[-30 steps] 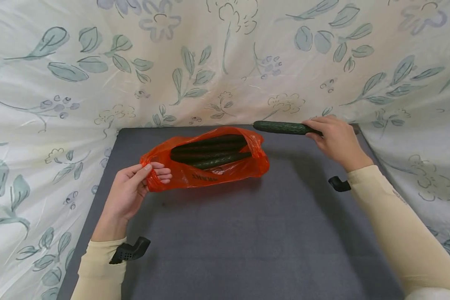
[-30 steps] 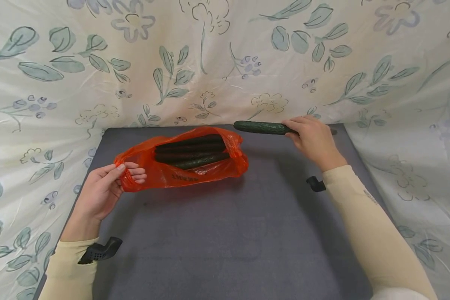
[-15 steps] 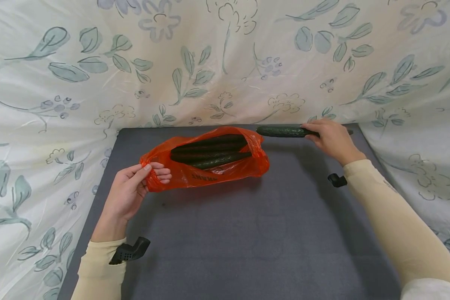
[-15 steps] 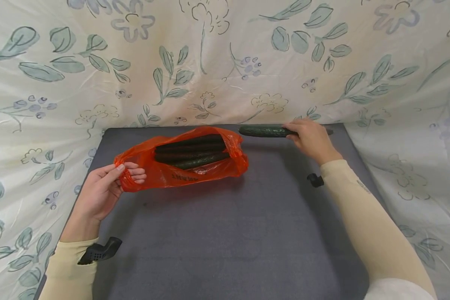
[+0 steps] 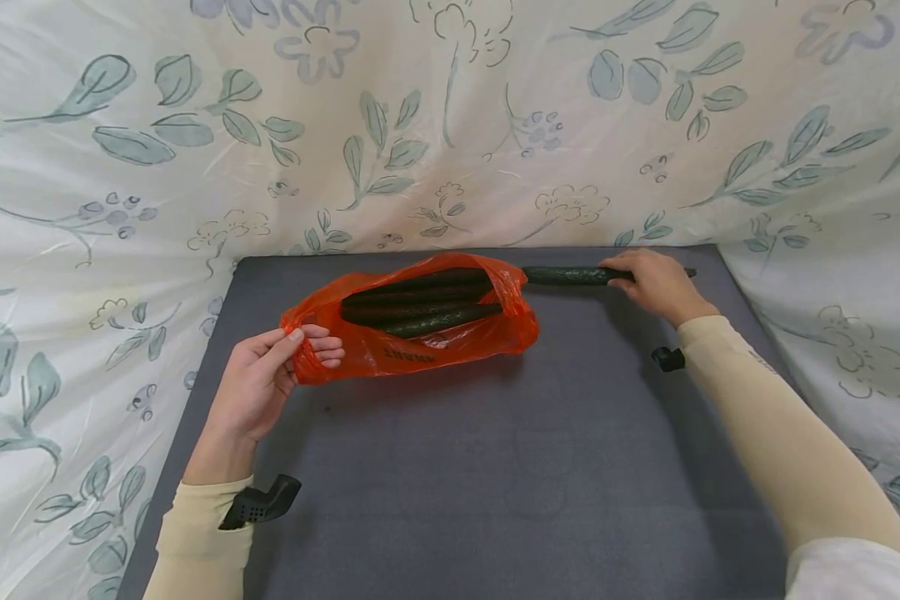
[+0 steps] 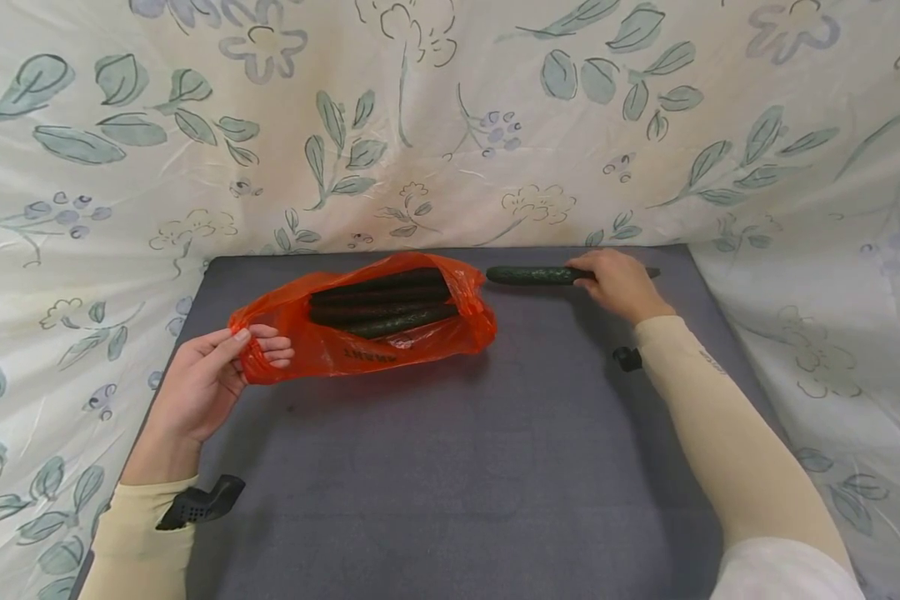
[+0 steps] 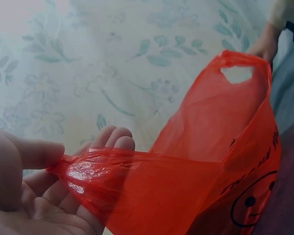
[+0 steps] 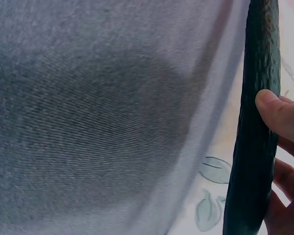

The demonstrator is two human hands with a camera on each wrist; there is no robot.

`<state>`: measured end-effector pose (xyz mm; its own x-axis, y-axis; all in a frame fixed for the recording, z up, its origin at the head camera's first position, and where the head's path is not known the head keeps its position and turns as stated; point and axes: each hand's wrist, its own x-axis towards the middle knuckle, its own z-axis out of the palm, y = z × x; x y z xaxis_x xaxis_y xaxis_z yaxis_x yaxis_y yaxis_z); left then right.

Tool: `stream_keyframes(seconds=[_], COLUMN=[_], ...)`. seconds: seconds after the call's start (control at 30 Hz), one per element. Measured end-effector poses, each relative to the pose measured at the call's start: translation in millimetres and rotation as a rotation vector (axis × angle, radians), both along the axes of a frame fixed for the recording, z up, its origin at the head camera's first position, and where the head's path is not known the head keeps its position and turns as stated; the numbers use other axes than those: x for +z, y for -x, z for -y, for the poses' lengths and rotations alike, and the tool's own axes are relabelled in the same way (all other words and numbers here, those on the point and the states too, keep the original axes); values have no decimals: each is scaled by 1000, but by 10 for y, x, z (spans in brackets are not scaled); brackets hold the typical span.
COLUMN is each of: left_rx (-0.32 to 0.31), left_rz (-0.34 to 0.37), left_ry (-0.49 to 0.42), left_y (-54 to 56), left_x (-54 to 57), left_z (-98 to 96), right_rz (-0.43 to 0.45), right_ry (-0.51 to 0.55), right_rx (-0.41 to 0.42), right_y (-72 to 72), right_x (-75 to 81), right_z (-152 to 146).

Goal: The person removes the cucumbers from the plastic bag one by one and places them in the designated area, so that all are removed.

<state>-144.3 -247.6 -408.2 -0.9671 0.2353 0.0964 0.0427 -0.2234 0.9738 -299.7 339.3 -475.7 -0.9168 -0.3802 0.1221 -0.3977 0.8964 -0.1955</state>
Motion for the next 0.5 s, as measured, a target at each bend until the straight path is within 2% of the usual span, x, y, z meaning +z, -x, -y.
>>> stream_keyframes(seconds=[0.5], left_rx=[0], left_rz=[1], left_ry=[8], left_y=[-2], left_x=[5], left_z=[-6], right_rz=[147], right_ry=[33], right_rx=[-4], right_y=[145], right_x=[-172], right_z=[-59])
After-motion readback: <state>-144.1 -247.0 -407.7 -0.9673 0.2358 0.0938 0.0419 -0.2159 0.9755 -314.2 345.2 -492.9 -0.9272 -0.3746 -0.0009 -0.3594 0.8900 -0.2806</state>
